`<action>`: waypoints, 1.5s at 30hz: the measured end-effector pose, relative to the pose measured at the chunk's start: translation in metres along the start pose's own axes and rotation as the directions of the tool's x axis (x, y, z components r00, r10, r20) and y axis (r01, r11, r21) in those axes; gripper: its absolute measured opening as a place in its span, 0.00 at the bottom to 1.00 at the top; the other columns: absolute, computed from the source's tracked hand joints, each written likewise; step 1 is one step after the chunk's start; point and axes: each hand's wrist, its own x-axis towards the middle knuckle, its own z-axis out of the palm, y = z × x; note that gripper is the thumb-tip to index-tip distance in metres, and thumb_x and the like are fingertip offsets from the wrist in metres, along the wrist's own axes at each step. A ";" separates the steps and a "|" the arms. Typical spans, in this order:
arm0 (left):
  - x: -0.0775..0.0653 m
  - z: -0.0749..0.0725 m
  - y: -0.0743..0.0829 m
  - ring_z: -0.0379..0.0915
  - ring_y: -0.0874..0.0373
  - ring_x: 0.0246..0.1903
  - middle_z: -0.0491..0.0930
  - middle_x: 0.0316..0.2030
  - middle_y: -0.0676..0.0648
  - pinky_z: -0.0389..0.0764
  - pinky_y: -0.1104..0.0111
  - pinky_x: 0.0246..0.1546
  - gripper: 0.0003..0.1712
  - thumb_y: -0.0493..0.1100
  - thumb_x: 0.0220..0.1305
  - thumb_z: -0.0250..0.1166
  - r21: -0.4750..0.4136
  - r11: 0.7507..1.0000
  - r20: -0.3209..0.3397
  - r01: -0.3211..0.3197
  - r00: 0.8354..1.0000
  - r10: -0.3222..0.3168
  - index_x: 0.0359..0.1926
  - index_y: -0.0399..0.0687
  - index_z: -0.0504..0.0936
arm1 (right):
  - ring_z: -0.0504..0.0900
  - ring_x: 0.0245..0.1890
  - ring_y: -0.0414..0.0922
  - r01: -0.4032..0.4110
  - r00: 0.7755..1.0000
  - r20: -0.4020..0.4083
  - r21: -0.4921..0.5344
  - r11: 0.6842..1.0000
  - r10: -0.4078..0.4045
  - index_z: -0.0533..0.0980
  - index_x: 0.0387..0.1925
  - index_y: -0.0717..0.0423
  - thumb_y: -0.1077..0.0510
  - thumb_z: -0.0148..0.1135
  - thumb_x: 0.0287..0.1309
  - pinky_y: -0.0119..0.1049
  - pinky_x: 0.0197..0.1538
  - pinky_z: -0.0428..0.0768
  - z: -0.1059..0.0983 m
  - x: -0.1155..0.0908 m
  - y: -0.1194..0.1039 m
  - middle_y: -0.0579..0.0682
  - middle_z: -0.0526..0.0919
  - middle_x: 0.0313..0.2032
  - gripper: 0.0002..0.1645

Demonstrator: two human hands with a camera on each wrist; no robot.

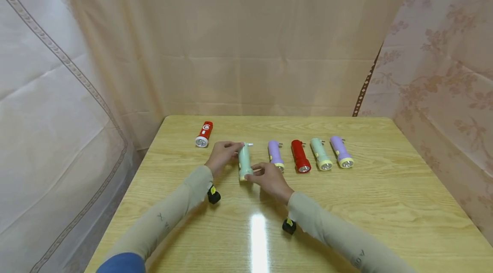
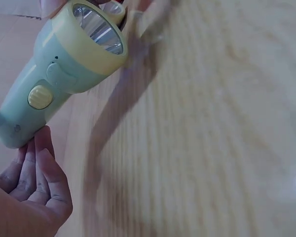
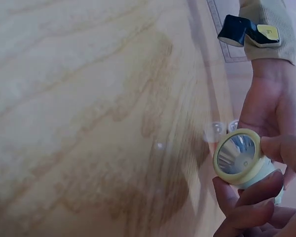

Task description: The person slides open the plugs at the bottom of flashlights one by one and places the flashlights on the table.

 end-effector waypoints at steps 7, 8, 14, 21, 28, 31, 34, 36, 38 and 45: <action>0.017 0.003 0.002 0.84 0.47 0.47 0.82 0.51 0.38 0.82 0.56 0.54 0.31 0.55 0.67 0.71 -0.011 1.000 -0.011 0.015 1.000 -0.015 0.57 0.32 0.81 | 0.85 0.41 0.46 0.002 0.999 -0.053 -0.044 0.999 -0.005 0.80 0.58 0.59 0.49 0.73 0.63 0.41 0.42 0.84 0.000 0.006 -0.005 0.53 0.87 0.44 0.27; 0.019 0.004 0.002 0.84 0.48 0.46 0.83 0.51 0.38 0.83 0.57 0.53 0.31 0.54 0.67 0.71 -0.005 1.000 -0.014 0.021 1.000 -0.021 0.57 0.32 0.81 | 0.85 0.40 0.46 0.007 0.998 -0.060 -0.055 0.998 -0.010 0.79 0.59 0.59 0.49 0.73 0.63 0.41 0.41 0.84 0.001 0.007 -0.005 0.53 0.87 0.43 0.27; 0.029 0.007 0.006 0.84 0.49 0.44 0.83 0.49 0.37 0.84 0.57 0.51 0.27 0.50 0.68 0.70 -0.043 0.996 -0.014 0.073 0.997 -0.073 0.56 0.31 0.81 | 0.86 0.40 0.47 0.005 0.996 -0.089 -0.119 0.993 -0.016 0.78 0.61 0.59 0.49 0.73 0.64 0.41 0.39 0.85 0.001 0.014 -0.006 0.55 0.88 0.43 0.29; 0.037 0.011 0.007 0.83 0.55 0.36 0.86 0.44 0.40 0.86 0.64 0.42 0.24 0.50 0.66 0.71 -0.027 0.992 -0.014 0.122 0.992 -0.123 0.52 0.33 0.83 | 0.86 0.39 0.46 -0.014 0.994 -0.108 -0.157 0.987 -0.003 0.77 0.62 0.59 0.49 0.73 0.63 0.40 0.37 0.84 -0.002 0.018 -0.008 0.56 0.88 0.43 0.31; 0.043 0.013 0.006 0.82 0.57 0.32 0.87 0.40 0.43 0.84 0.68 0.35 0.23 0.48 0.65 0.71 0.003 0.991 -0.026 0.135 0.990 -0.135 0.50 0.32 0.84 | 0.86 0.37 0.45 -0.015 0.995 -0.096 -0.166 0.986 -0.001 0.76 0.63 0.60 0.48 0.72 0.64 0.39 0.35 0.83 -0.003 0.021 -0.008 0.55 0.88 0.42 0.32; 0.044 0.014 0.006 0.82 0.56 0.32 0.86 0.40 0.42 0.85 0.68 0.35 0.23 0.48 0.67 0.70 0.027 0.990 -0.024 0.136 0.990 -0.136 0.51 0.32 0.84 | 0.86 0.37 0.46 -0.013 0.997 -0.078 -0.177 0.984 -0.001 0.74 0.65 0.60 0.49 0.71 0.65 0.38 0.36 0.83 -0.004 0.023 -0.009 0.56 0.88 0.42 0.33; 0.045 0.014 0.006 0.82 0.56 0.33 0.86 0.40 0.42 0.85 0.68 0.35 0.23 0.48 0.68 0.70 0.054 0.990 -0.021 0.131 0.991 -0.130 0.52 0.31 0.83 | 0.85 0.37 0.45 -0.013 0.998 -0.061 -0.189 0.982 0.001 0.72 0.66 0.60 0.50 0.70 0.66 0.39 0.36 0.83 -0.006 0.025 -0.011 0.55 0.88 0.41 0.33; 0.045 0.014 0.006 0.82 0.57 0.32 0.86 0.40 0.42 0.85 0.68 0.35 0.23 0.48 0.69 0.69 0.069 0.989 -0.022 0.129 0.992 -0.128 0.52 0.31 0.83 | 0.85 0.36 0.45 -0.012 0.999 -0.048 -0.195 0.981 0.003 0.72 0.66 0.60 0.50 0.70 0.67 0.39 0.35 0.83 -0.007 0.026 -0.012 0.55 0.88 0.40 0.33; 0.045 0.015 0.006 0.82 0.57 0.32 0.86 0.39 0.42 0.85 0.68 0.35 0.22 0.48 0.69 0.69 0.084 0.988 -0.024 0.131 0.991 -0.129 0.51 0.31 0.83 | 0.85 0.36 0.45 -0.016 0.999 -0.039 -0.198 0.980 0.008 0.72 0.66 0.59 0.51 0.70 0.67 0.38 0.35 0.83 -0.008 0.027 -0.013 0.54 0.88 0.39 0.31; 0.045 0.014 0.006 0.83 0.56 0.32 0.86 0.38 0.41 0.85 0.68 0.35 0.21 0.47 0.70 0.69 0.120 0.984 -0.022 0.133 0.991 -0.131 0.50 0.31 0.84 | 0.86 0.36 0.44 -0.025 0.999 -0.033 -0.198 0.980 0.018 0.74 0.64 0.57 0.50 0.69 0.67 0.38 0.35 0.83 -0.009 0.028 -0.014 0.53 0.88 0.40 0.29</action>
